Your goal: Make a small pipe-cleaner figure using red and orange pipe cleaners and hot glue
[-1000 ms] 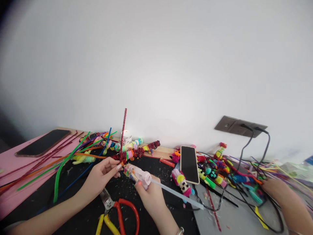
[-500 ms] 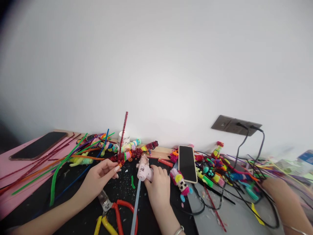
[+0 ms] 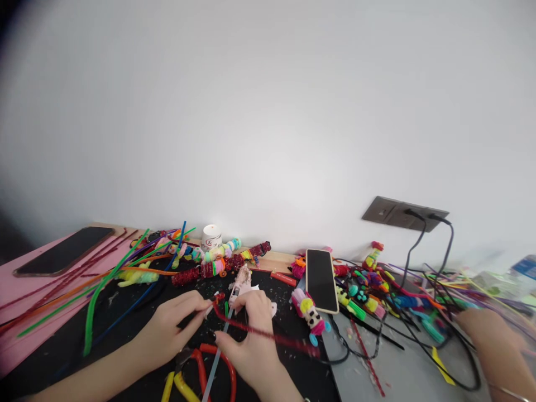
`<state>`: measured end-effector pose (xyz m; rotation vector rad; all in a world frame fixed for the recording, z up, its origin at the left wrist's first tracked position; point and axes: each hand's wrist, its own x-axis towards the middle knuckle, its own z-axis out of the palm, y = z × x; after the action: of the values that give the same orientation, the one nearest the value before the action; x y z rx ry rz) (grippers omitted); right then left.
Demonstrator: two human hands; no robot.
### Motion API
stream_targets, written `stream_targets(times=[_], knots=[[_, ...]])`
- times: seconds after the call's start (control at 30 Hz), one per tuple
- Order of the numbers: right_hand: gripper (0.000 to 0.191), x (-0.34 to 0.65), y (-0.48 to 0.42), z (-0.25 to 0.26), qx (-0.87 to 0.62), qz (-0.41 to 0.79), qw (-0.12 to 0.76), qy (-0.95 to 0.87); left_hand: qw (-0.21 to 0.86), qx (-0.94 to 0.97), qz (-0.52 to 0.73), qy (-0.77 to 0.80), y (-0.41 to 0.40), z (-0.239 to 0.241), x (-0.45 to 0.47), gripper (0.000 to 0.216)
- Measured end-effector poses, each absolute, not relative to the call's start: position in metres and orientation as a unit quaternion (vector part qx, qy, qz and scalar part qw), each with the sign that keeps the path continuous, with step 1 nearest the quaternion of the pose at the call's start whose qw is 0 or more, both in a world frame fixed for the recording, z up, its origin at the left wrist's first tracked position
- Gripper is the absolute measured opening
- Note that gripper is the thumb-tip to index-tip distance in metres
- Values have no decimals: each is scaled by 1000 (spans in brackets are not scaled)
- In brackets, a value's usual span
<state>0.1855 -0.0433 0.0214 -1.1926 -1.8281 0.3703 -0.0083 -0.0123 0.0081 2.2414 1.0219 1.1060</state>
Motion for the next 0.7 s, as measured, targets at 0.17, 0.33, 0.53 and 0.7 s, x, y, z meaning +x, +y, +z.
stream_targets(times=[0.17,0.33,0.53,0.7], knots=[[26,181,-42,15,-459,152,468,-740,213,835,376,339,-14,7,-7,23],[29,180,-40,14,-451,169,448,-753,248,800,400,372,-14,7,-4,17],[26,178,-43,16,-467,163,435,-752,435,681,425,409,-17,11,1,15],[27,178,-43,16,-465,158,418,-764,548,585,448,395,-15,8,4,13]])
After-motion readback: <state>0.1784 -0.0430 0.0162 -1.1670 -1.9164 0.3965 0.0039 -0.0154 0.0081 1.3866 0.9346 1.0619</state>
